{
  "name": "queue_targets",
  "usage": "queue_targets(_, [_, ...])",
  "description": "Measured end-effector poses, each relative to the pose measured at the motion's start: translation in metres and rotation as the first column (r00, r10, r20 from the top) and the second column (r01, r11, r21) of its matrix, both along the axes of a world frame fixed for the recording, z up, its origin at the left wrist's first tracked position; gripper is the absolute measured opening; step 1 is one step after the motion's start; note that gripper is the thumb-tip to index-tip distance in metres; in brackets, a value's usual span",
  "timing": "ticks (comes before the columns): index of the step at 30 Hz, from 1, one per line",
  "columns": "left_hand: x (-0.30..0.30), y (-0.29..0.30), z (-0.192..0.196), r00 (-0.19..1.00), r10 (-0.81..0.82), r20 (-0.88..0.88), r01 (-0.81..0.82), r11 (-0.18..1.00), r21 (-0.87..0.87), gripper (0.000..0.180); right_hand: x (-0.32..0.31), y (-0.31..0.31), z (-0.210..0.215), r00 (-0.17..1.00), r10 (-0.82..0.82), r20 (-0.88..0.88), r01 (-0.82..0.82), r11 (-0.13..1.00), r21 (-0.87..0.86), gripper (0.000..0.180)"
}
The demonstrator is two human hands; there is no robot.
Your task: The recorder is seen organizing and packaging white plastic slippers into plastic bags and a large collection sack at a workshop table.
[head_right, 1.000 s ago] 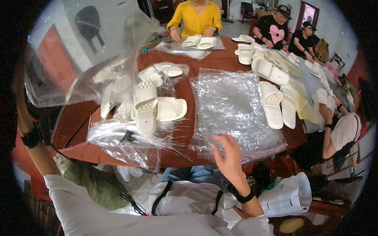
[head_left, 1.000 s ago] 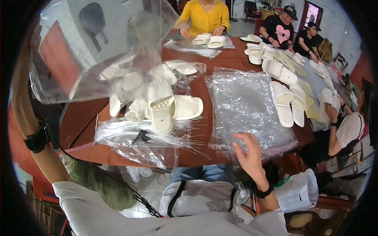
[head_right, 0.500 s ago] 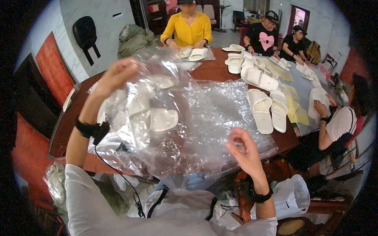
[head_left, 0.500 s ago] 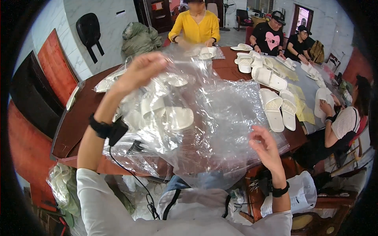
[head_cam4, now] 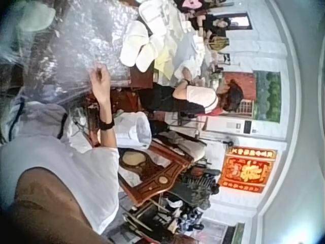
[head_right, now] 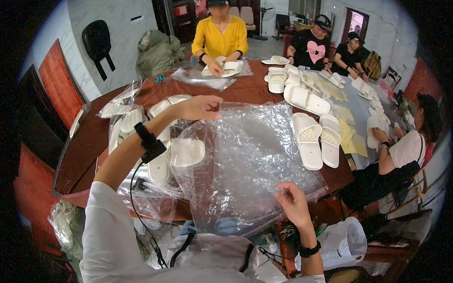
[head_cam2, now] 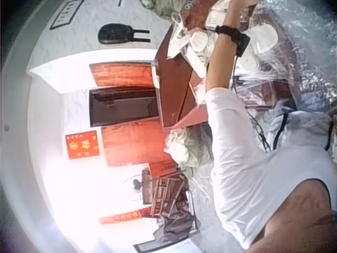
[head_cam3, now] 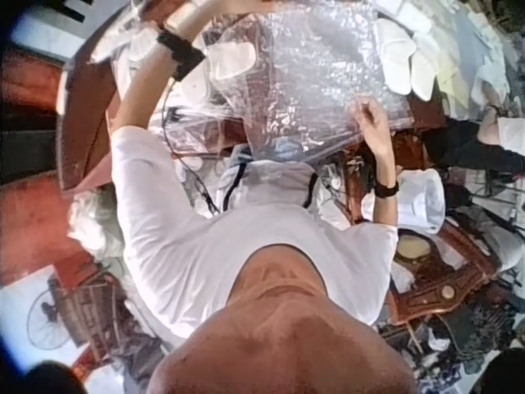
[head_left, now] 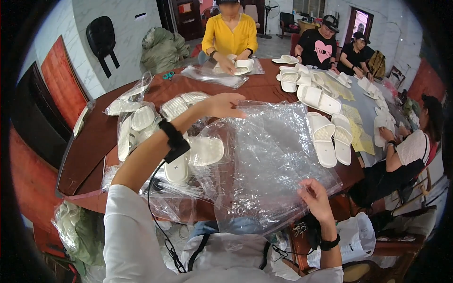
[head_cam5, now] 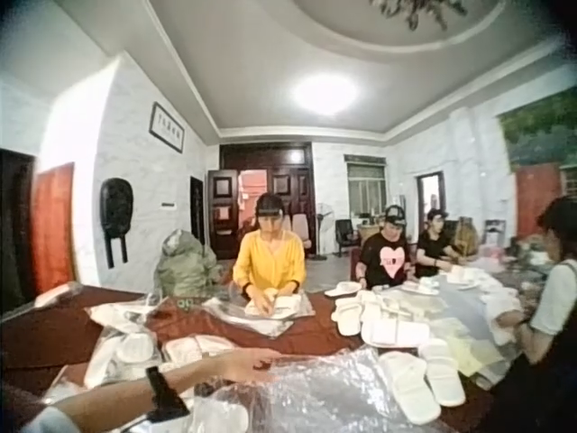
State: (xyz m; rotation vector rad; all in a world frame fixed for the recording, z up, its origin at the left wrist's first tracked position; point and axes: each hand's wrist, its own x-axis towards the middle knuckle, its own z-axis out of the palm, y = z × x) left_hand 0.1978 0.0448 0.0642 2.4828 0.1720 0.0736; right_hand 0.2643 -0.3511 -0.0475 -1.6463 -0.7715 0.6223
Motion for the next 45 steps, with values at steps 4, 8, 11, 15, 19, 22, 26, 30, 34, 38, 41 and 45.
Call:
queue_targets(4, [0.034, -0.015, -0.026, 0.979, -0.128, 0.159, 0.097, 0.977, 0.192, 0.051, -0.008, 0.000, 0.004, 0.999, -0.041, 0.034, 0.039, 0.998, 0.045, 0.015])
queue_targets(8, [0.051, -0.028, -0.032, 0.984, 0.059, 0.171, -0.069, 0.996, 0.053, 0.032, -0.010, -0.007, 0.004, 0.997, -0.060, 0.048, 0.059, 0.998, 0.024, 0.011])
queue_targets(11, [0.053, -0.020, -0.027, 0.969, 0.239, 0.067, -0.213, 0.940, -0.267, 0.027, -0.011, -0.013, 0.003, 0.997, -0.058, -0.046, 0.062, 0.995, 0.076, 0.008])
queue_targets(15, [0.049, -0.022, -0.017, 0.943, 0.271, 0.195, -0.170, 0.892, -0.418, 0.034, -0.010, -0.015, 0.010, 0.985, -0.111, -0.134, 0.132, 0.978, 0.164, 0.007])
queue_targets(19, [0.011, -0.019, 0.010, 0.945, 0.306, 0.114, -0.269, 0.929, -0.255, 0.047, 0.012, -0.026, 0.012, 0.935, -0.282, -0.214, 0.305, 0.949, 0.082, 0.010])
queue_targets(22, [-0.023, -0.016, 0.022, 0.951, 0.296, 0.086, -0.300, 0.953, 0.042, 0.049, 0.040, -0.032, 0.003, 0.932, -0.290, -0.215, 0.314, 0.946, 0.082, 0.009])
queue_targets(26, [-0.065, 0.000, 0.011, 0.976, 0.092, 0.196, -0.112, 0.989, 0.094, 0.039, 0.070, -0.030, -0.011, 0.970, -0.241, -0.041, 0.244, 0.967, 0.076, 0.008])
queue_targets(30, [-0.071, 0.009, -0.007, 0.920, 0.326, -0.217, -0.337, 0.941, -0.015, 0.038, 0.088, -0.024, -0.033, 0.959, -0.224, 0.172, 0.224, 0.974, 0.022, 0.010])
queue_targets(34, [-0.072, -0.002, -0.016, 0.912, 0.303, -0.276, -0.341, 0.934, -0.104, 0.044, 0.063, -0.027, -0.013, 0.443, -0.195, 0.875, 0.447, 0.894, -0.027, 0.021])
queue_targets(38, [-0.066, -0.012, -0.025, 0.911, 0.280, -0.302, -0.360, 0.897, -0.257, 0.049, -0.008, -0.007, 0.051, 0.485, -0.361, 0.797, 0.406, 0.900, 0.160, 0.028])
queue_targets(41, [-0.041, -0.005, -0.048, 0.834, 0.362, -0.416, -0.531, 0.728, -0.433, 0.061, -0.069, 0.004, 0.058, 0.582, -0.100, 0.807, 0.198, 0.980, -0.022, 0.023])
queue_targets(45, [-0.005, -0.003, -0.081, 0.751, 0.490, -0.443, -0.660, 0.522, -0.540, 0.064, -0.112, 0.044, 0.027, 0.564, -0.003, 0.826, 0.116, 0.990, -0.076, 0.028])
